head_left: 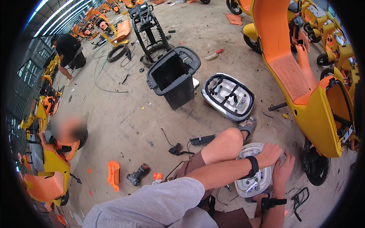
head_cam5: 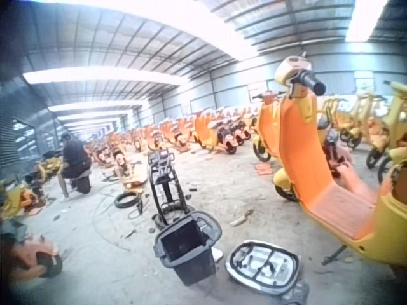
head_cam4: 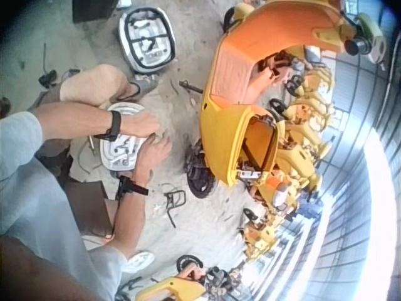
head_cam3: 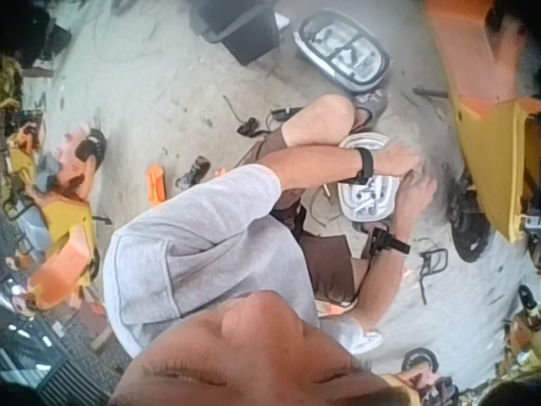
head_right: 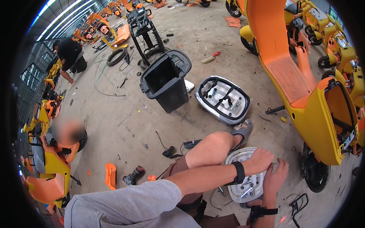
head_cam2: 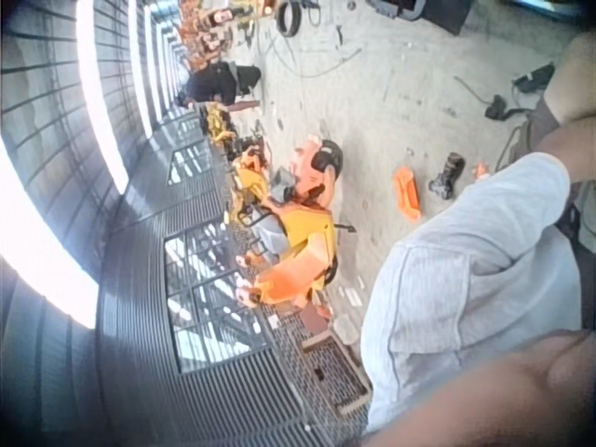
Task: The person assembles internal components of a scooter headlight assembly, using pliers to secure wires and small metal parts within a white plastic housing.
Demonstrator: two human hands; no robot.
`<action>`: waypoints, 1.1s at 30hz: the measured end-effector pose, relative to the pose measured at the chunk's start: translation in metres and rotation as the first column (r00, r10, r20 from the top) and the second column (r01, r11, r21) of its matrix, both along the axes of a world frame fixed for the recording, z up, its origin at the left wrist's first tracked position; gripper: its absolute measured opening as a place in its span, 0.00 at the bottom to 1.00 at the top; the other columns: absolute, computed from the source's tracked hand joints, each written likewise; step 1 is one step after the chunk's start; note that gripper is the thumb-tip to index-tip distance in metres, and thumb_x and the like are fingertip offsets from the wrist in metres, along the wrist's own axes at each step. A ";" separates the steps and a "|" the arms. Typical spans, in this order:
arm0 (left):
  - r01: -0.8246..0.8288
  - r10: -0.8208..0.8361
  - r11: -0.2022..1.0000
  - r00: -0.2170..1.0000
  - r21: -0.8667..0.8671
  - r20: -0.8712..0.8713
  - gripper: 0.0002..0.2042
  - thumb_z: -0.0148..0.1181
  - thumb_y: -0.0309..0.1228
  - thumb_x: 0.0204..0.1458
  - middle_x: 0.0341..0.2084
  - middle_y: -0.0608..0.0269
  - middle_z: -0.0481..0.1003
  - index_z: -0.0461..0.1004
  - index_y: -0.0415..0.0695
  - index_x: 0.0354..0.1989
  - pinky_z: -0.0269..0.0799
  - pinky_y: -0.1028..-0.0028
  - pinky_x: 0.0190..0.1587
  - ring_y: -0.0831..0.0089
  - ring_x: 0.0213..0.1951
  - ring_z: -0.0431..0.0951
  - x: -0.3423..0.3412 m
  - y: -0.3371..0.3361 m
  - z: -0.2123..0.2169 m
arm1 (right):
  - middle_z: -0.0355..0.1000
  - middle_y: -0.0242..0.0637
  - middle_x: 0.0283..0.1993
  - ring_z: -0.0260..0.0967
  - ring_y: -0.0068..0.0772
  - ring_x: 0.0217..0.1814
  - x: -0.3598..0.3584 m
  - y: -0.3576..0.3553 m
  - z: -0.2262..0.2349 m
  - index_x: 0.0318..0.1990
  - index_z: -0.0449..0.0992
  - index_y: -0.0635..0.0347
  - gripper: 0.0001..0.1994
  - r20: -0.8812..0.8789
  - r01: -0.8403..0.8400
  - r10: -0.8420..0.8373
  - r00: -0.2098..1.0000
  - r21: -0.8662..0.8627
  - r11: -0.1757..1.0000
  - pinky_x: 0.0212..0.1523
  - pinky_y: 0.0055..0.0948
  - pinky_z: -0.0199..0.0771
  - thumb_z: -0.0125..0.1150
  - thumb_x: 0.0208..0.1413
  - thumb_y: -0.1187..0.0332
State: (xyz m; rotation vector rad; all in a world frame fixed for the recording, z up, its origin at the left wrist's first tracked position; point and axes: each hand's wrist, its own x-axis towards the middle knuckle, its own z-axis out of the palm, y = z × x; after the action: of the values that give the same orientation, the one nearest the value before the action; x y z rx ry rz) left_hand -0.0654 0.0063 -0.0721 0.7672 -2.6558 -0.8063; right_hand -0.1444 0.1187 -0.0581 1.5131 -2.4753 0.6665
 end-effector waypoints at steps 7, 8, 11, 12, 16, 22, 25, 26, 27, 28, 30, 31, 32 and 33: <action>-0.091 0.089 0.981 0.996 0.174 0.015 0.07 0.62 0.31 0.44 0.23 0.48 0.79 0.80 0.41 0.23 0.75 0.54 0.30 0.50 0.31 0.81 -0.004 -0.002 -0.014 | 0.78 0.49 0.41 0.76 0.48 0.44 0.025 0.000 0.016 0.49 0.76 0.67 0.15 0.674 -0.106 -0.025 0.738 0.152 0.983 0.47 0.37 0.73 0.60 0.53 0.74; -0.077 0.075 0.981 0.997 0.181 0.014 0.07 0.61 0.31 0.44 0.23 0.48 0.79 0.80 0.40 0.23 0.75 0.53 0.30 0.49 0.31 0.81 -0.002 -0.002 -0.011 | 0.78 0.49 0.40 0.76 0.48 0.45 0.020 0.001 0.012 0.48 0.77 0.67 0.14 0.656 -0.109 -0.031 0.754 0.172 0.979 0.47 0.38 0.72 0.60 0.52 0.74; -0.053 0.058 0.982 0.998 0.181 -0.023 0.07 0.61 0.30 0.44 0.24 0.46 0.79 0.80 0.39 0.23 0.75 0.53 0.32 0.48 0.31 0.81 0.000 -0.003 -0.006 | 0.78 0.49 0.40 0.75 0.50 0.49 -0.005 0.007 -0.004 0.45 0.79 0.65 0.13 0.490 -0.097 -0.043 0.871 0.257 0.961 0.50 0.41 0.71 0.62 0.51 0.74; -0.059 0.070 0.984 0.996 0.168 -0.056 0.07 0.61 0.30 0.44 0.24 0.46 0.79 0.80 0.39 0.23 0.75 0.53 0.32 0.48 0.31 0.81 -0.002 -0.002 -0.007 | 0.78 0.49 0.42 0.74 0.50 0.51 -0.010 0.007 -0.006 0.44 0.80 0.64 0.12 0.350 -0.073 -0.038 0.936 0.298 0.952 0.51 0.42 0.71 0.62 0.50 0.74; -0.060 0.069 0.995 0.990 0.075 -0.120 0.07 0.61 0.30 0.44 0.25 0.46 0.79 0.81 0.39 0.24 0.76 0.55 0.34 0.48 0.32 0.81 -0.001 -0.001 -0.006 | 0.77 0.47 0.46 0.71 0.53 0.52 -0.017 0.012 -0.012 0.43 0.80 0.64 0.13 0.040 -0.073 0.067 0.997 0.148 0.986 0.54 0.45 0.68 0.64 0.48 0.72; 0.049 -0.048 0.996 0.999 0.074 -0.006 0.05 0.63 0.28 0.42 0.26 0.46 0.80 0.81 0.41 0.23 0.77 0.56 0.36 0.50 0.34 0.82 0.013 0.006 -0.006 | 0.77 0.47 0.48 0.72 0.49 0.53 -0.002 0.002 0.007 0.51 0.78 0.59 0.17 0.001 0.082 -0.083 0.997 0.087 0.993 0.52 0.39 0.71 0.63 0.52 0.71; 0.089 -0.091 0.985 0.996 0.148 0.004 0.05 0.62 0.29 0.42 0.27 0.46 0.80 0.81 0.42 0.24 0.78 0.56 0.37 0.49 0.34 0.82 0.012 0.007 -0.005 | 0.78 0.51 0.41 0.77 0.49 0.42 0.010 -0.006 0.027 0.53 0.77 0.63 0.16 0.529 0.149 -0.250 0.811 0.227 0.962 0.43 0.39 0.75 0.58 0.57 0.70; 0.154 -0.153 0.969 0.988 0.191 -0.021 0.05 0.61 0.29 0.42 0.27 0.46 0.80 0.81 0.41 0.25 0.78 0.55 0.37 0.48 0.35 0.82 0.009 0.009 -0.001 | 0.78 0.53 0.38 0.78 0.49 0.38 0.001 0.000 0.014 0.53 0.77 0.65 0.16 0.569 0.094 -0.162 0.806 0.147 0.985 0.40 0.39 0.75 0.56 0.59 0.70; 0.221 -0.216 0.947 0.975 0.232 -0.047 0.06 0.61 0.29 0.42 0.27 0.45 0.80 0.81 0.41 0.25 0.77 0.55 0.38 0.47 0.35 0.81 0.010 0.006 -0.001 | 0.78 0.55 0.36 0.78 0.50 0.33 -0.008 0.005 -0.005 0.53 0.76 0.67 0.16 0.601 0.041 -0.072 0.796 0.066 0.997 0.37 0.40 0.76 0.53 0.60 0.70; 0.281 -0.271 0.916 0.960 0.286 -0.075 0.07 0.61 0.30 0.42 0.27 0.45 0.80 0.81 0.41 0.26 0.77 0.54 0.38 0.46 0.35 0.81 0.014 0.005 -0.001 | 0.77 0.56 0.38 0.78 0.51 0.38 -0.007 0.006 -0.003 0.50 0.77 0.68 0.15 0.608 0.000 -0.071 0.791 0.116 0.993 0.41 0.39 0.75 0.53 0.60 0.71; 0.315 -0.334 0.905 0.942 0.285 0.020 0.09 0.61 0.32 0.42 0.28 0.43 0.79 0.81 0.39 0.27 0.77 0.53 0.39 0.44 0.35 0.81 0.016 -0.004 0.006 | 0.77 0.57 0.40 0.77 0.56 0.41 -0.008 0.001 0.001 0.49 0.78 0.65 0.14 0.596 -0.065 -0.034 0.802 0.144 0.987 0.43 0.41 0.75 0.52 0.59 0.72; 0.206 -0.217 0.955 0.976 0.212 0.030 0.08 0.62 0.33 0.40 0.26 0.46 0.79 0.82 0.43 0.27 0.76 0.53 0.36 0.46 0.32 0.80 0.014 -0.011 -0.008 | 0.77 0.57 0.39 0.76 0.58 0.40 -0.006 -0.003 -0.003 0.51 0.79 0.61 0.15 0.581 -0.127 0.033 0.813 0.122 0.984 0.41 0.44 0.75 0.51 0.59 0.72; 0.140 -0.142 0.966 0.990 0.218 -0.005 0.10 0.63 0.35 0.40 0.26 0.46 0.79 0.82 0.43 0.27 0.76 0.53 0.36 0.45 0.32 0.80 0.012 -0.014 0.013 | 0.77 0.55 0.39 0.75 0.60 0.42 -0.012 0.000 -0.008 0.48 0.80 0.59 0.14 0.533 -0.105 0.011 0.846 0.147 0.984 0.42 0.46 0.74 0.51 0.57 0.72; 0.062 -0.058 0.981 0.998 0.184 -0.029 0.10 0.63 0.33 0.41 0.29 0.47 0.79 0.82 0.42 0.30 0.76 0.55 0.39 0.47 0.35 0.80 0.011 -0.018 0.025 | 0.77 0.53 0.37 0.75 0.59 0.40 -0.009 -0.002 -0.003 0.45 0.81 0.59 0.13 0.446 -0.090 -0.013 0.895 0.209 0.974 0.41 0.46 0.75 0.52 0.56 0.74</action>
State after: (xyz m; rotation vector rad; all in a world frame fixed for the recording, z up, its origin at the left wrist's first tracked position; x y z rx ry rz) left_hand -0.0540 -0.0118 -0.0474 0.7188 -2.6205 -1.0837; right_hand -0.1539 0.1167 -0.0615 1.6443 -2.9537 0.8476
